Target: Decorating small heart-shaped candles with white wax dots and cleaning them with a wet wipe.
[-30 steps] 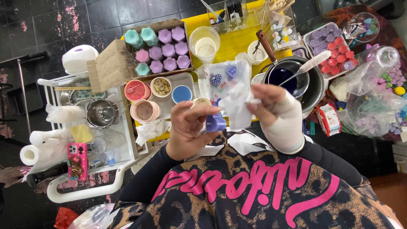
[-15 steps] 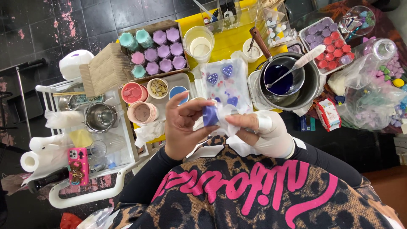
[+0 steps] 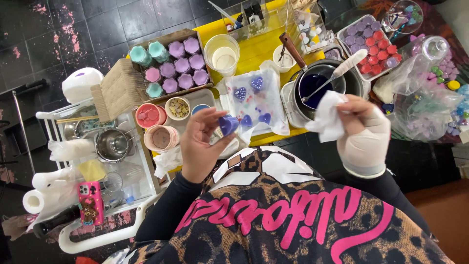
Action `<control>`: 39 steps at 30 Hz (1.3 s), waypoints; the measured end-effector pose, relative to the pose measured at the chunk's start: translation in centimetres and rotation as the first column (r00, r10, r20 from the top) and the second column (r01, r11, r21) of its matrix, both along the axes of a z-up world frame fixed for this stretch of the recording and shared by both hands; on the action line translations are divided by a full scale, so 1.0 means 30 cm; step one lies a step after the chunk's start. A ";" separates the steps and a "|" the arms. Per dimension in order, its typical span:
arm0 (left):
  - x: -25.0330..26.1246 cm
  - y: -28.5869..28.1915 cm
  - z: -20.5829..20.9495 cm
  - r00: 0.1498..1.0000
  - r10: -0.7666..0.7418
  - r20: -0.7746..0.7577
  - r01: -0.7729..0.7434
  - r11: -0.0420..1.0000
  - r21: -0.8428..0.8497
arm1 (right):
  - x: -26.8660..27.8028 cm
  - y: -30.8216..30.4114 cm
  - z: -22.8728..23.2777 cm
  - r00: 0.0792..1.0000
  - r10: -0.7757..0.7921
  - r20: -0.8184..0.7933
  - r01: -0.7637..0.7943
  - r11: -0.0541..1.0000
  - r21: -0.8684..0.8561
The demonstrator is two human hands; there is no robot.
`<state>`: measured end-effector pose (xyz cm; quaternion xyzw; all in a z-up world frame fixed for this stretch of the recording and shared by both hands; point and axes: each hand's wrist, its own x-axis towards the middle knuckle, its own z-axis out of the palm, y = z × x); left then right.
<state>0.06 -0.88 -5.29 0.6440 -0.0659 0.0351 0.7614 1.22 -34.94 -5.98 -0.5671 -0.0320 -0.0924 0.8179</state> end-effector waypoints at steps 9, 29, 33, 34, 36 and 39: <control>0.032 -0.098 0.129 0.950 -0.195 0.243 0.077 0.902 0.424 | 0.026 0.252 0.074 0.740 0.538 -0.404 -0.417 0.838 0.352; 0.003 0.031 0.042 0.987 -0.161 -0.028 0.163 0.978 0.130 | -0.016 0.163 -0.046 0.747 0.372 -0.551 -0.482 0.874 -0.063; -0.022 0.033 0.065 0.933 -0.360 -0.016 0.360 0.929 0.087 | 0.019 0.287 -0.072 0.735 0.545 -0.404 -0.552 0.826 0.110; -0.029 0.034 0.050 0.934 -0.357 -0.015 0.357 0.930 0.088 | 0.034 0.316 -0.080 0.734 0.547 -0.403 -0.555 0.825 0.110; -0.055 0.039 0.023 0.902 -0.398 -0.165 0.402 0.915 -0.010 | 0.053 0.377 -0.100 0.684 0.564 -0.464 -0.578 0.806 0.128; -0.074 0.051 0.023 0.907 -0.329 -0.261 0.336 0.942 -0.019 | 0.096 0.447 -0.117 0.622 0.648 -0.440 -0.604 0.754 0.256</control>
